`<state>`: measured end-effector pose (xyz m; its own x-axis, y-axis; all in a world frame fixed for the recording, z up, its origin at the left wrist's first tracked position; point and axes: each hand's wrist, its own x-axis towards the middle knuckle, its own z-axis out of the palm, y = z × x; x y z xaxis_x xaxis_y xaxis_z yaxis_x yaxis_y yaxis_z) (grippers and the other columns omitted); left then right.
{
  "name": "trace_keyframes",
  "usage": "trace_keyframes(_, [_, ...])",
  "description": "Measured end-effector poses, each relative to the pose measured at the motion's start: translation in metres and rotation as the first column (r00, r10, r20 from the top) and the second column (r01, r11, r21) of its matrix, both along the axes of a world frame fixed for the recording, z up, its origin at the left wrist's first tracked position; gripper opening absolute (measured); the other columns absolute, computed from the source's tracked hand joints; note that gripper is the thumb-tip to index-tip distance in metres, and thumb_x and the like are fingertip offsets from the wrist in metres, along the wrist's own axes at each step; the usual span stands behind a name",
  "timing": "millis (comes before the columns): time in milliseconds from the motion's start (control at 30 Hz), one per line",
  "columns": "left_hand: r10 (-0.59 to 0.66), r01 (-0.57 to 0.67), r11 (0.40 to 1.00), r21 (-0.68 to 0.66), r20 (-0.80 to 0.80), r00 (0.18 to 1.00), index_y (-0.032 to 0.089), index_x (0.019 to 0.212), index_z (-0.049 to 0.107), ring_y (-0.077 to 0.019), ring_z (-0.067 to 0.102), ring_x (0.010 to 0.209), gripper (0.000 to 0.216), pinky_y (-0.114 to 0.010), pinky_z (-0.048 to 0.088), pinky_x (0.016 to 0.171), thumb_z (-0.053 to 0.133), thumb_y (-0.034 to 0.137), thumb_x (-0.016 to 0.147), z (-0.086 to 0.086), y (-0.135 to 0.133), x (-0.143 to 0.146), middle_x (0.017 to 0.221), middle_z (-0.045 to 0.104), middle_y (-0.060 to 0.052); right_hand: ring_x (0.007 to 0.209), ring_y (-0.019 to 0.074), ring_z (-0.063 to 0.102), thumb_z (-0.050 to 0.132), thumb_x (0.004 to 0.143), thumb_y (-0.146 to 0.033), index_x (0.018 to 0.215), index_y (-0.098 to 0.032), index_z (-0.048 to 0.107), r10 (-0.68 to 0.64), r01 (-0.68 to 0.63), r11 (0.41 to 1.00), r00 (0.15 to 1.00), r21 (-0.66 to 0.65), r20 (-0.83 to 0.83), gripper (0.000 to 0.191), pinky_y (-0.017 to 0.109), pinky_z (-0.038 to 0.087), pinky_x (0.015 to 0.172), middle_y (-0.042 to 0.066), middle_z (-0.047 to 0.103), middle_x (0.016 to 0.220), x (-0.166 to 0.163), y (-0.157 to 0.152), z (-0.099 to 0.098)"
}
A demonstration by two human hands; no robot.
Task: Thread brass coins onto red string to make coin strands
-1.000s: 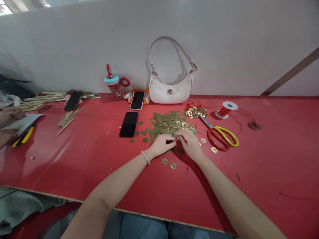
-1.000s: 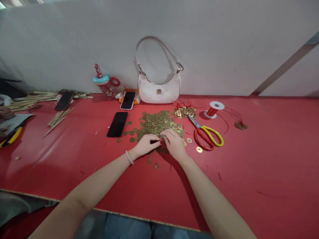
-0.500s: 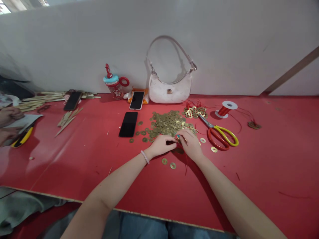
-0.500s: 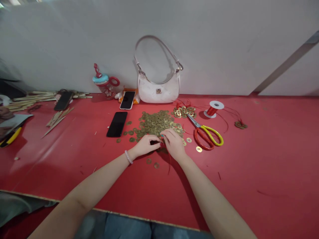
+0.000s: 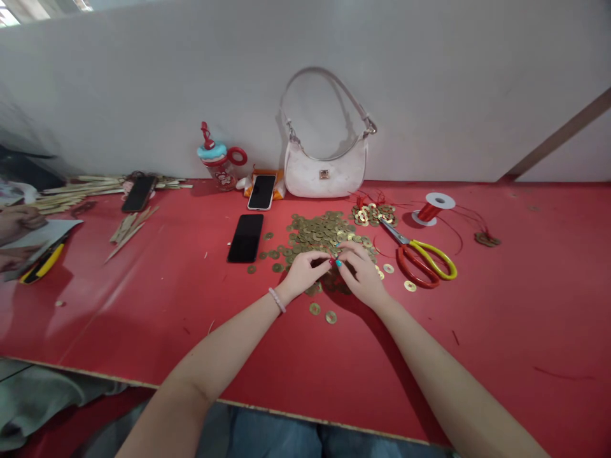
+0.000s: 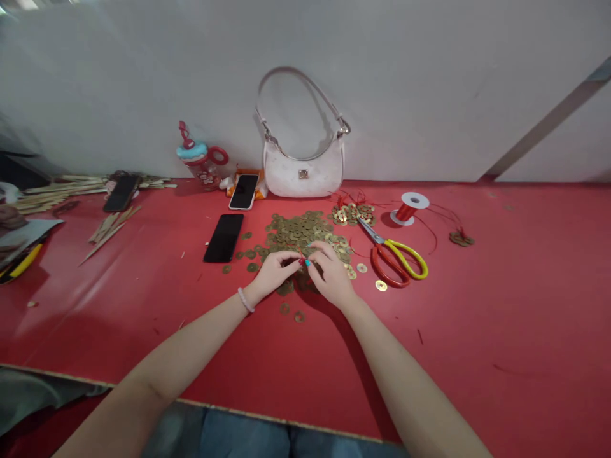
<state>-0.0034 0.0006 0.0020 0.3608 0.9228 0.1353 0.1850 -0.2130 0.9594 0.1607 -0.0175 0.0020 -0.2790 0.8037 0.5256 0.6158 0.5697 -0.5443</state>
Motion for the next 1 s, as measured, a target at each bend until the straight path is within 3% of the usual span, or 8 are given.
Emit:
trace_keyframes(700, [0.012,-0.007,0.998,-0.061,0.085,0.996,0.012,0.078,0.059,-0.0105,0.054,0.069,0.012,-0.022,0.044,0.067,0.053,0.021,0.073,0.0000,-0.0012,0.0012,0.076,0.061,-0.003,0.094,0.0189,0.053,0.043,0.079,-0.014,0.077,-0.020,0.047,0.037,-0.037,0.999,0.999,-0.013,0.005,0.009,0.033,0.043,0.081,0.009,0.054,0.099,-0.0017,-0.0014,0.0012])
trace_keyframes(1000, [-0.010,0.019,0.996,0.084,-0.104,0.995,0.013,0.083,0.064,-0.0130,0.058,0.073,0.017,-0.024,0.045,0.071,0.052,0.020,0.074,0.0028,-0.0046,0.0023,0.081,0.066,-0.005,0.092,0.0189,0.052,0.041,0.084,-0.019,0.081,-0.020,0.051,0.011,-0.017,0.998,0.994,-0.063,-0.106,0.010,0.036,0.043,0.082,0.009,0.055,0.094,-0.0012,0.0031,0.0007])
